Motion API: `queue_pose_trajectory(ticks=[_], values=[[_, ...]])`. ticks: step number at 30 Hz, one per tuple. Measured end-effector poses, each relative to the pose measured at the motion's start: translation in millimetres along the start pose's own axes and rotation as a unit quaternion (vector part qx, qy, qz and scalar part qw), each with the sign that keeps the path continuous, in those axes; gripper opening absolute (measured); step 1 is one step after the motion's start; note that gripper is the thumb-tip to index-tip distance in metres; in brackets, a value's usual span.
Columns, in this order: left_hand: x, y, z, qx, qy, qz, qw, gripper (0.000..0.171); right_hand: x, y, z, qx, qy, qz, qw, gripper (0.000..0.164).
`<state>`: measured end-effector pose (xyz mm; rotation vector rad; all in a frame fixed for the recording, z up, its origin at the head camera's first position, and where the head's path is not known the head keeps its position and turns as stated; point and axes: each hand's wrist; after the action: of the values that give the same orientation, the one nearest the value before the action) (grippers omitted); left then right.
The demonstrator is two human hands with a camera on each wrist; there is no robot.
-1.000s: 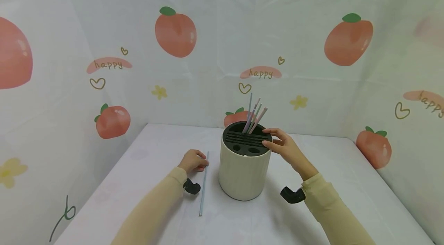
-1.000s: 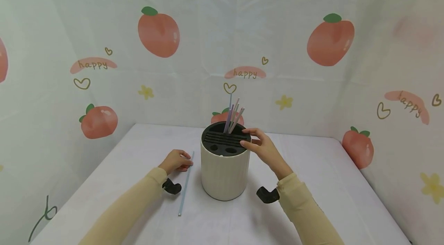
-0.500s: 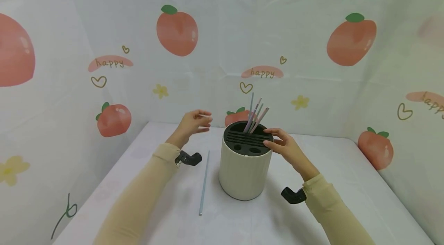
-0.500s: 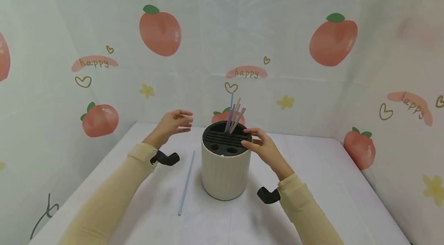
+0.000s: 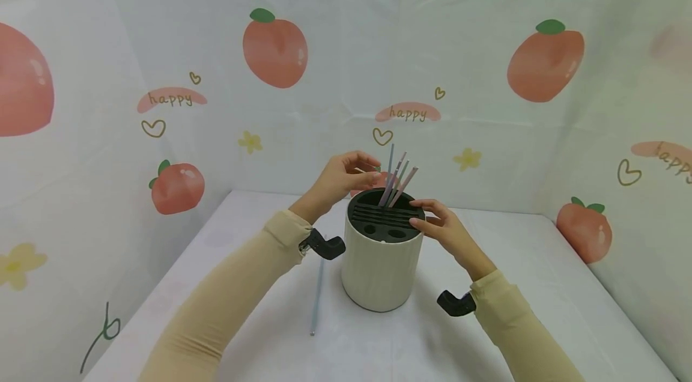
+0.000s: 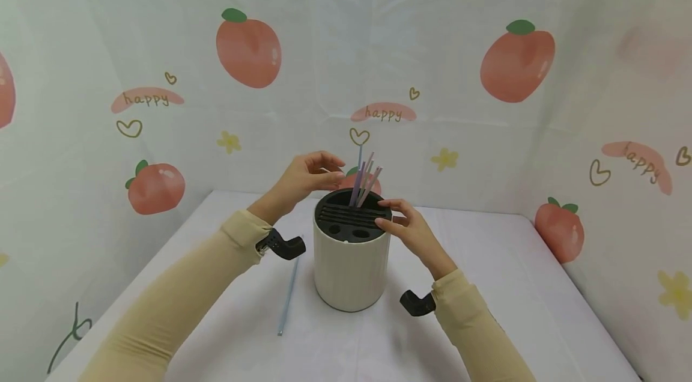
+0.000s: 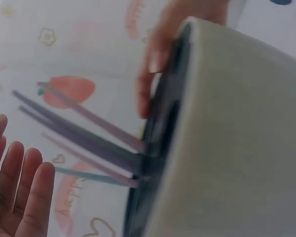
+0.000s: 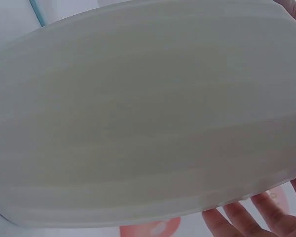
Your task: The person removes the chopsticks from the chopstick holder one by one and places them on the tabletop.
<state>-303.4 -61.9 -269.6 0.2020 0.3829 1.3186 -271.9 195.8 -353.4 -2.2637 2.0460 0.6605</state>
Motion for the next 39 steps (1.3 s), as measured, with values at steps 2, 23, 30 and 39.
queue_pose_trajectory(ticks=[2, 23, 30, 39], values=[[6.4, -0.2, -4.3, 0.001, 0.012, -0.009, 0.9999, 0.025, 0, 1, 1, -0.002, 0.001, 0.001, 1.0, 0.046], [20.1, 7.5, -15.6, 0.002, 0.108, -0.031, 0.9937, 0.015, -1, 1, 4, -0.004, 0.004, 0.0, 1.0, 0.046], [-3.7, 16.7, 23.7, 0.064, -0.04, 0.036, 0.9965, 0.012, 0, 1, 5, -0.007, 0.002, 0.0, 1.0, 0.045], [-75.4, 16.5, 84.6, 0.141, -0.207, 0.188, 0.9498, 0.024, 0, 0, 4, -0.01, 0.005, 0.001, 1.0, 0.045]])
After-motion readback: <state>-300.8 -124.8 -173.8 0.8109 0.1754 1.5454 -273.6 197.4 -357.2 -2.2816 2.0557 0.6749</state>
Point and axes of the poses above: each hand's wrist, its own y-axis towards the middle knuckle, its own x-axis out of the palm, z = x × y, and after that the axes turned 10 degrees about z, right-handed
